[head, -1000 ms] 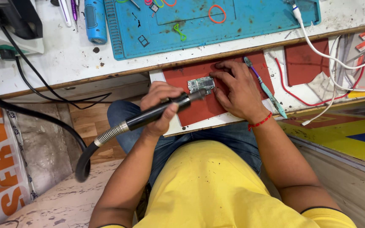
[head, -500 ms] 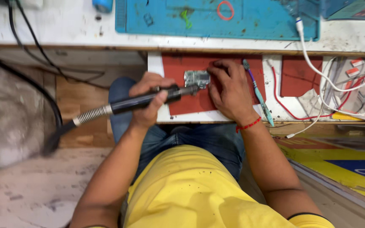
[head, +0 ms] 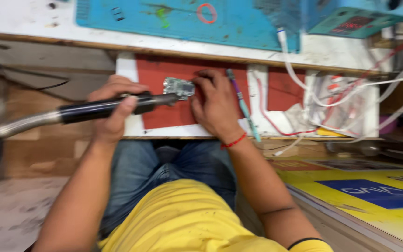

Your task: The person sits on the floor and uses a hot air gun to heat a small circuit board placed on a red mat. They hold the board with one hand and direct the hot air with the other, occasionally adjusting the board's position.

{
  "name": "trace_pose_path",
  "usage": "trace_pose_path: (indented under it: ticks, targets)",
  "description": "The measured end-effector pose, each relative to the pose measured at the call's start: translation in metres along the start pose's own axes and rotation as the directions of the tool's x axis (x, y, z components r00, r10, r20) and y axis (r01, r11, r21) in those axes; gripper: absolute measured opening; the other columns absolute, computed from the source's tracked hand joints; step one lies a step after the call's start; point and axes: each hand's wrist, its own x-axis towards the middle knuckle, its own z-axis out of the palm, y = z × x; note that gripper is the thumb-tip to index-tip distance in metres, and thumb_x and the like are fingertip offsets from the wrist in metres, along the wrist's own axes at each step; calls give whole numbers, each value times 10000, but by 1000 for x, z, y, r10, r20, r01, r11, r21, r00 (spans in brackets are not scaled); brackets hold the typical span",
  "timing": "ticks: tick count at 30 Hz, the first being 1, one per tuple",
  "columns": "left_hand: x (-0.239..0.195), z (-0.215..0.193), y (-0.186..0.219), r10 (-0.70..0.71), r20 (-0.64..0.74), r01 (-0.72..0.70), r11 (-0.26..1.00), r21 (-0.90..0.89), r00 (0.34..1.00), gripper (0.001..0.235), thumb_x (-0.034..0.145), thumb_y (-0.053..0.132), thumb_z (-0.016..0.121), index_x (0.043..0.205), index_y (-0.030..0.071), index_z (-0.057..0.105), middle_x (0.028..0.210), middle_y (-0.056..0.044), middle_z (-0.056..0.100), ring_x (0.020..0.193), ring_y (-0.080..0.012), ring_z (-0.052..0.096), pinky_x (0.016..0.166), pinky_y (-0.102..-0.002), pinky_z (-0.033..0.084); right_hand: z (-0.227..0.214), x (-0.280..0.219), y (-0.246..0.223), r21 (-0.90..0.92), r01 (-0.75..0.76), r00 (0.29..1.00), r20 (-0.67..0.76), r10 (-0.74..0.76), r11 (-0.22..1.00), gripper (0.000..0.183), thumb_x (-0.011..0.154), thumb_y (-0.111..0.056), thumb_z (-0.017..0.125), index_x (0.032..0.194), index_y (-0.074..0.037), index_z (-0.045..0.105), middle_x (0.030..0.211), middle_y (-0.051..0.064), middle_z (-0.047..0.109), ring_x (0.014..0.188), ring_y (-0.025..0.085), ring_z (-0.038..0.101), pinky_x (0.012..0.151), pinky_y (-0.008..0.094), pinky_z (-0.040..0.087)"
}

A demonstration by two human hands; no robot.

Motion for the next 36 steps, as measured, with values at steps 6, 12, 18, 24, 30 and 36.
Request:
trace_pose_path:
  ticks: [6,12,18,24,30,36]
  targets:
    - [3,1,3,51,28,-55,983,175,998,249,983,213,695,1104,-4,706,1082,-134,737,1010,-210,661,978,-317,509,-16,14,3,-13,96,978,185,-92,995,419,877,-77,700,1275,16,607,1435,224,539,1313,421,539,1117,457,456]
    - [-1,-2,-4,96,35,-101,971,217,995,250,1005,230,716,1099,-2,711,1073,-137,749,1010,-216,685,980,-333,520,-22,48,14,77,273,861,425,-279,959,483,832,-69,676,1294,33,578,1465,250,528,1301,434,554,1095,453,473]
    - [-2,-1,1,-1,-71,3,999,35,997,285,1019,273,687,1101,1,713,1055,-126,743,995,-194,673,953,-309,541,-19,64,27,193,289,803,483,-348,937,489,805,-50,646,1289,4,600,1451,213,568,1280,403,589,1092,439,496]
    - [-4,6,4,-139,-296,137,990,-26,945,266,1000,270,676,1093,21,680,1114,-82,705,1025,-174,674,972,-311,542,-7,49,54,226,295,813,451,-368,928,516,811,-20,641,1326,-17,615,1463,182,583,1329,385,581,1135,443,480]
    - [3,6,4,44,-139,-17,982,186,989,204,1020,174,690,1122,-2,699,1150,-135,729,1010,-203,672,939,-316,541,-10,57,44,269,258,836,420,-354,928,472,812,-46,656,1284,-15,653,1417,175,615,1291,366,600,1108,430,493]
    - [-10,0,-3,-83,-156,106,984,146,984,186,1009,174,665,1073,16,741,1065,-114,724,874,-172,650,818,-290,510,-11,56,37,285,285,847,372,-380,915,404,843,-79,702,1241,-10,675,1388,178,639,1271,355,631,1099,414,518]
